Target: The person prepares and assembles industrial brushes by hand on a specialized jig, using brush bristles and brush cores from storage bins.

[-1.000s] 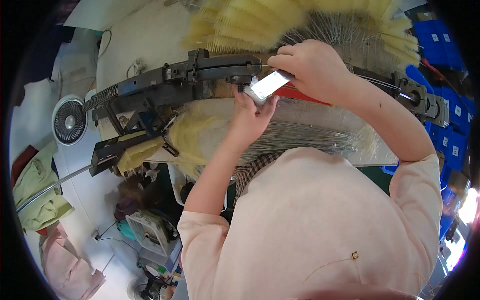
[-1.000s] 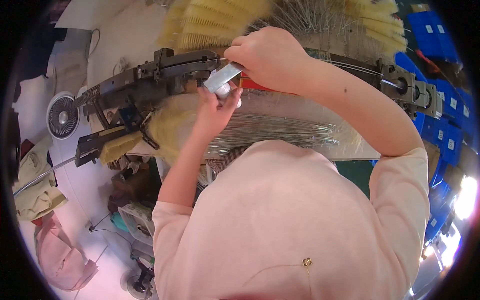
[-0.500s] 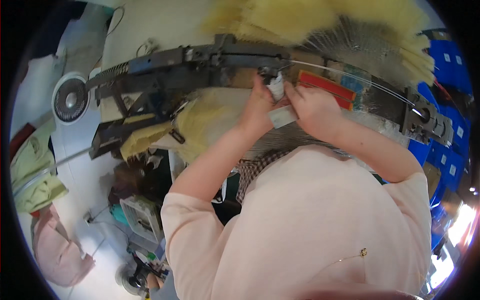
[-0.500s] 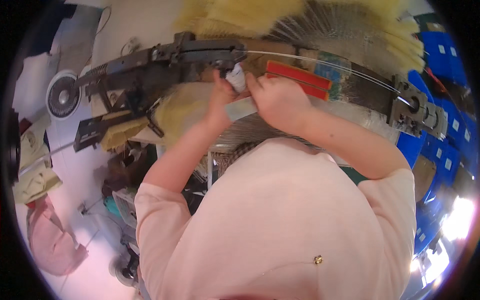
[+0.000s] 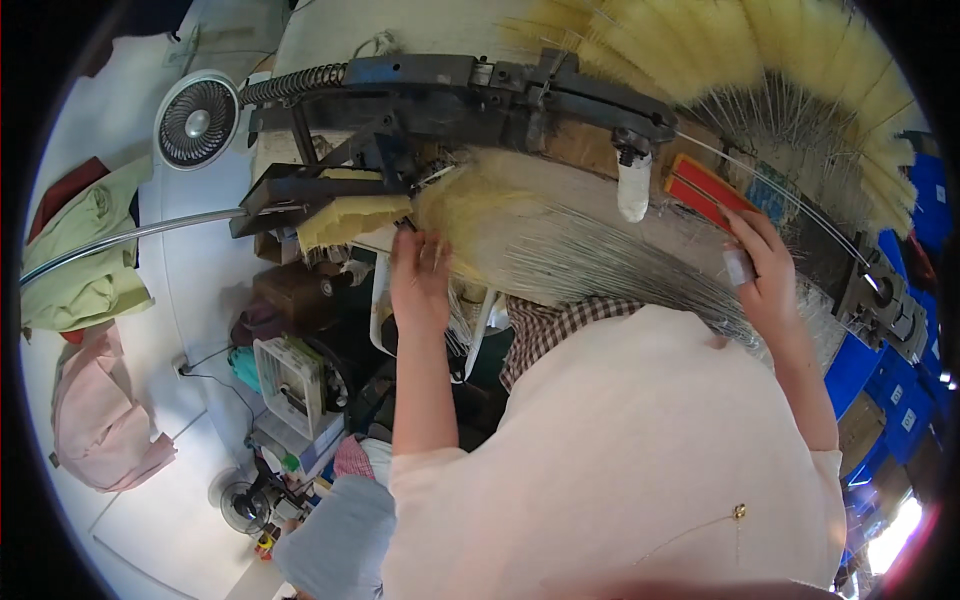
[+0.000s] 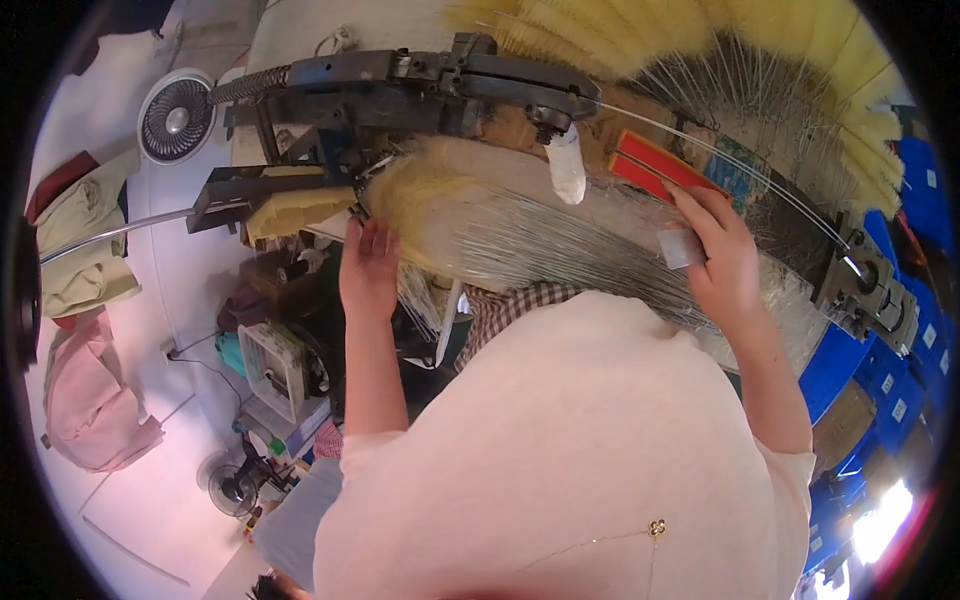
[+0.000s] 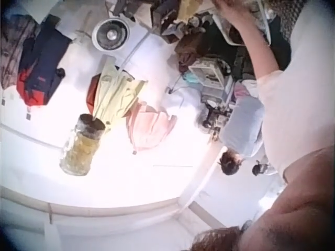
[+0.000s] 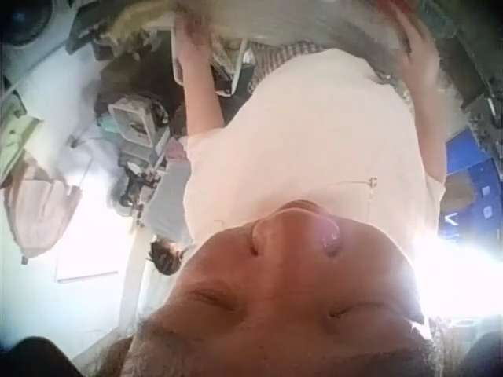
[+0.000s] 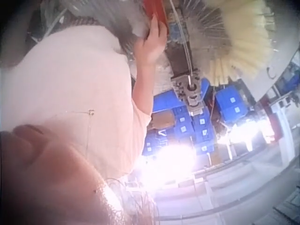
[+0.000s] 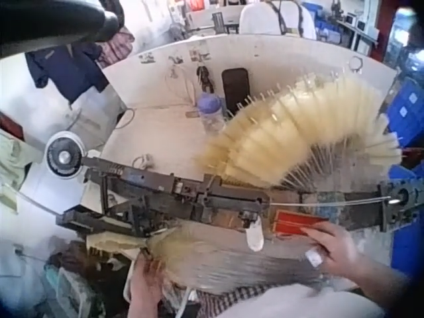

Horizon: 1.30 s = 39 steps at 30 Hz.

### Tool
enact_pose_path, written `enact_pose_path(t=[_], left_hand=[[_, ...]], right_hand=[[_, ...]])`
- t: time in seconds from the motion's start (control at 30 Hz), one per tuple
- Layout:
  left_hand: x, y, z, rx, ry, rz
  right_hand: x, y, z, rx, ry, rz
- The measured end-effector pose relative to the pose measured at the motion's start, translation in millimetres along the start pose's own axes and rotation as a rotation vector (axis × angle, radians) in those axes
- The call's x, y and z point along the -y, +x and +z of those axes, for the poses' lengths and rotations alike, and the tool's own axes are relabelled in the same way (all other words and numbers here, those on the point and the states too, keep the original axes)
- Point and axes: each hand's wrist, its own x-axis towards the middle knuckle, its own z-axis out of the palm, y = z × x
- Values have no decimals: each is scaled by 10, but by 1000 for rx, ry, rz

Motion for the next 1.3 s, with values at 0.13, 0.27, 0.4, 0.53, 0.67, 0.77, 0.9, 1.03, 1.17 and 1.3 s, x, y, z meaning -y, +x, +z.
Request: enact_pose_path(t=[0.13, 0.27, 0.4, 0.53, 0.67, 0.77, 0.9, 1.03, 1.17, 1.3], left_hand=[[-342, -53, 265, -229, -872, -41], [-704, 105, 647, -146, -195, 300], [-475, 58, 371, -11, -911, 118], [-242, -73, -43, -259, -736, 25], [-338, 146, -289, -286, -276, 416], [-571, 368, -697, -553, 60, 520], [-545, 366, -758, -583, 118, 530], [-30, 230, -316, -447, 35, 578], [74, 101, 28, -8, -141, 129], [-123, 193, 327, 223, 116, -120]], right_hand=[[164, 66, 81, -35, 140, 8], [438, 154, 166, 47, 208, -36], [334, 47, 159, 48, 34, -93], [162, -59, 167, 20, 83, -12], [234, 18, 123, 47, 96, -38], [313, 73, 104, 46, 28, -114], [265, 43, 111, 20, 12, -146], [141, -46, 161, -39, -9, -94], [31, -7, 105, -61, -124, -117], [-71, 41, -41, -130, -289, 27]])
